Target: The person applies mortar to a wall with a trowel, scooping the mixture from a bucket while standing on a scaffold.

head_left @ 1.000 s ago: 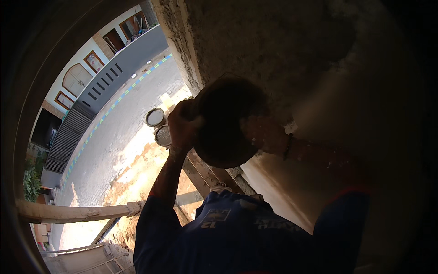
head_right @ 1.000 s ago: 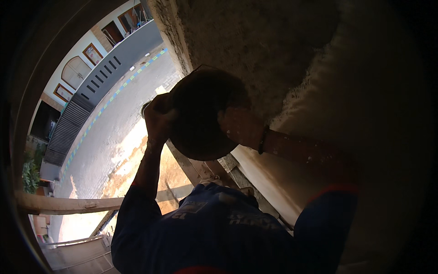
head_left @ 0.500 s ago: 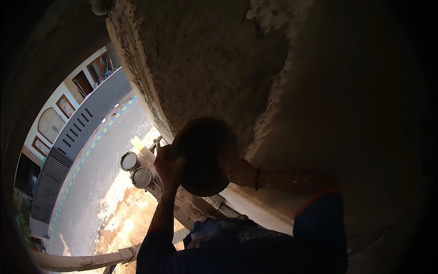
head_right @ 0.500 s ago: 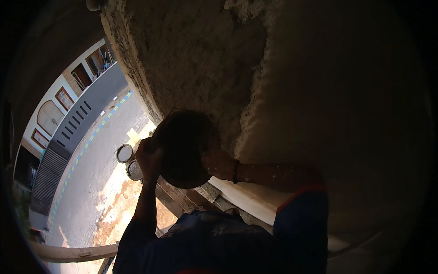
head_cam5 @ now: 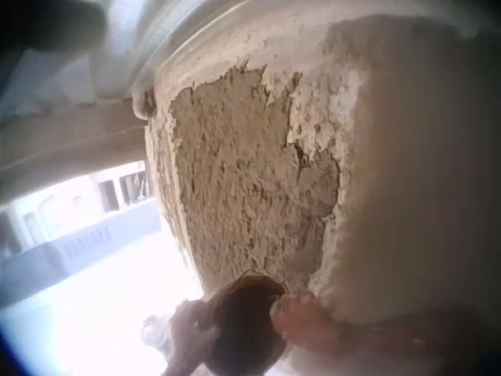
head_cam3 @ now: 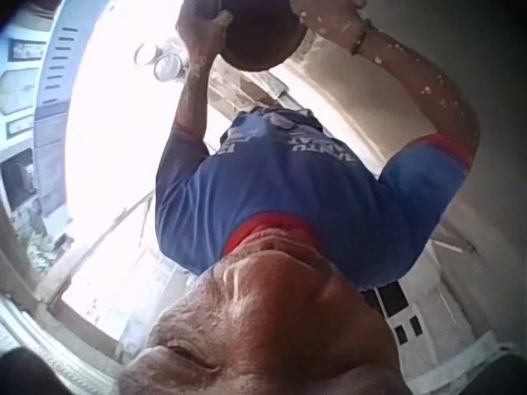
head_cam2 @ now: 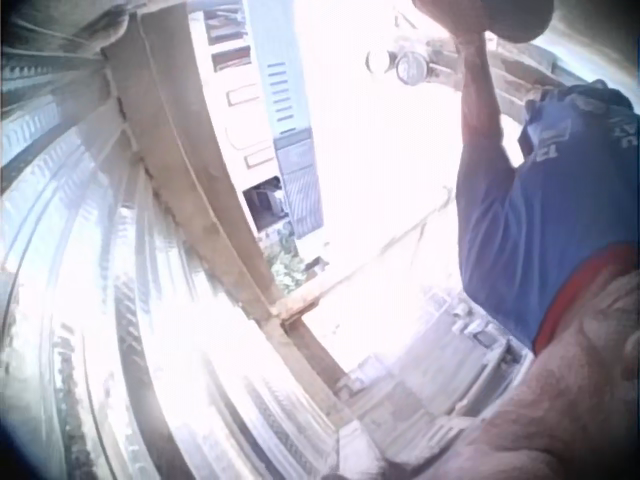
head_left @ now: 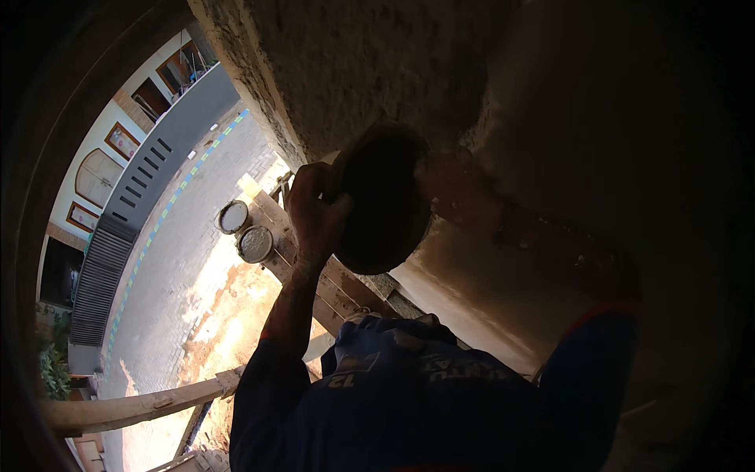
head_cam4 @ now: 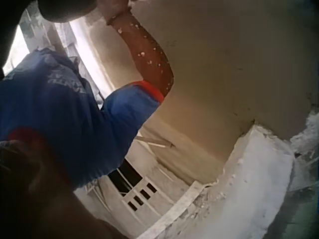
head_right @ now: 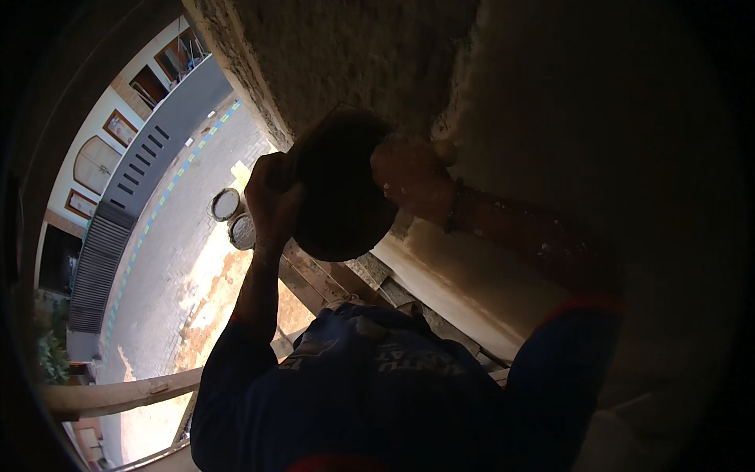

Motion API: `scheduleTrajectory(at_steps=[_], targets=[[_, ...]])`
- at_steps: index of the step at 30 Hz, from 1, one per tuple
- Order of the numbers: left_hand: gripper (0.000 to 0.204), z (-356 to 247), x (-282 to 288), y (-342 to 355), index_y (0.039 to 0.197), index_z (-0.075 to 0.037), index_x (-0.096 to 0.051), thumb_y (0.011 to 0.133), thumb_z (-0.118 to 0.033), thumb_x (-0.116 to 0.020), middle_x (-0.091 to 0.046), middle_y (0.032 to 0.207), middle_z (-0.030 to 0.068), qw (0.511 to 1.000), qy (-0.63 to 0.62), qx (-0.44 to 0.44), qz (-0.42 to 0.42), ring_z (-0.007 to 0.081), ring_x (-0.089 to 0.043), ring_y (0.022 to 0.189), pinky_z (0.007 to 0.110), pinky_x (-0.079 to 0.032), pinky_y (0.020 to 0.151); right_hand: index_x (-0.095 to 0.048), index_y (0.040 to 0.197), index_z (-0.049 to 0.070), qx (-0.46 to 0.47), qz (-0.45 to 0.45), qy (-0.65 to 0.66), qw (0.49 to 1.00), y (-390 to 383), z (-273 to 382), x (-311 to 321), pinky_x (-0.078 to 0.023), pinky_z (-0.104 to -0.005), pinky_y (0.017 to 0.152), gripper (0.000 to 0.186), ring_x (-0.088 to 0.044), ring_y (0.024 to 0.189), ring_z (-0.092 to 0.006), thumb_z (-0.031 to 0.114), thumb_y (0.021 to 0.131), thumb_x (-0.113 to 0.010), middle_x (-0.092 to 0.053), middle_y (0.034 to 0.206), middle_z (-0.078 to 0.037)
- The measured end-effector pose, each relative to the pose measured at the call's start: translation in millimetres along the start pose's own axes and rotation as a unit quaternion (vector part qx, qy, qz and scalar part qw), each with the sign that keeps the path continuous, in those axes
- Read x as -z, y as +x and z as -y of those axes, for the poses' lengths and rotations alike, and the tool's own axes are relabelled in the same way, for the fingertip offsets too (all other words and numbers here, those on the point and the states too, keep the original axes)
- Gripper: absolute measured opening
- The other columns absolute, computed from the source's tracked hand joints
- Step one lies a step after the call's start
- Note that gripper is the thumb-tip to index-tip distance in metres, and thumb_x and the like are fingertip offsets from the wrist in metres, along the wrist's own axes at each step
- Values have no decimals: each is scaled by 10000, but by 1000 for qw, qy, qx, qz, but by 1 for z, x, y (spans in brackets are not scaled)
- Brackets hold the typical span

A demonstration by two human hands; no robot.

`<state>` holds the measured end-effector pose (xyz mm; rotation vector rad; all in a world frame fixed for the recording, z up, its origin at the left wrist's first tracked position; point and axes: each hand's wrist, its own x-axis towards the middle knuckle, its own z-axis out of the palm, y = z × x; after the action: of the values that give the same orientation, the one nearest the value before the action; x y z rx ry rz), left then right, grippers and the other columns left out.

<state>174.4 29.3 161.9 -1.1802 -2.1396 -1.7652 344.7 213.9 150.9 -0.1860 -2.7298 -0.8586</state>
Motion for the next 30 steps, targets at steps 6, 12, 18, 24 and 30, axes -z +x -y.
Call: scheduleTrajectory(at_steps=[6, 12, 18, 24, 30], targets=[[213, -24, -15, 9, 745, -7, -529, 552, -40, -613, -544, 781, 88, 997, -48, -54, 26, 184, -548, 683, 282, -445, 625, -455, 1213, 118, 70, 202, 199, 956, 4, -3, 41, -364, -392, 949, 394, -485, 1056, -228, 198, 828, -480, -520, 1085, -106], [345, -28, -31, 12, 871, -12, -563, 548, -97, -651, -563, 750, 90, 995, -12, -72, 73, 182, -559, 680, 302, -463, 648, -525, 1110, 96, 41, 210, 314, 925, -46, -2, -10, -434, -345, 807, 344, -522, 935, -221, 224, 790, -539, -533, 976, -84], [188, -15, -75, -5, 729, -44, -569, 583, -127, -651, -565, 770, 115, 991, 104, -26, 79, 293, -592, 709, 381, -469, 642, -580, 886, 121, 56, 0, 384, 922, -69, 67, -67, -465, -375, 728, 177, -562, 828, -207, 249, 771, -540, -590, 826, -79], [150, -1, -91, -24, 691, -41, -561, 609, -137, -641, -555, 779, 135, 984, 153, 11, 91, 346, -575, 756, 433, -444, 637, -601, 838, 108, 35, -75, 449, 890, -59, 85, -77, -477, -336, 740, 161, -580, 820, -220, 257, 785, -569, -609, 832, -86], [216, 17, -52, -13, 691, -37, -534, 590, -146, -692, -545, 791, 145, 992, 125, 16, 1, 357, -561, 697, 423, -459, 663, -588, 935, 96, -46, -86, 627, 773, -79, 62, -67, -474, -291, 677, 132, -579, 817, -227, 198, 854, -567, -598, 928, -64]])
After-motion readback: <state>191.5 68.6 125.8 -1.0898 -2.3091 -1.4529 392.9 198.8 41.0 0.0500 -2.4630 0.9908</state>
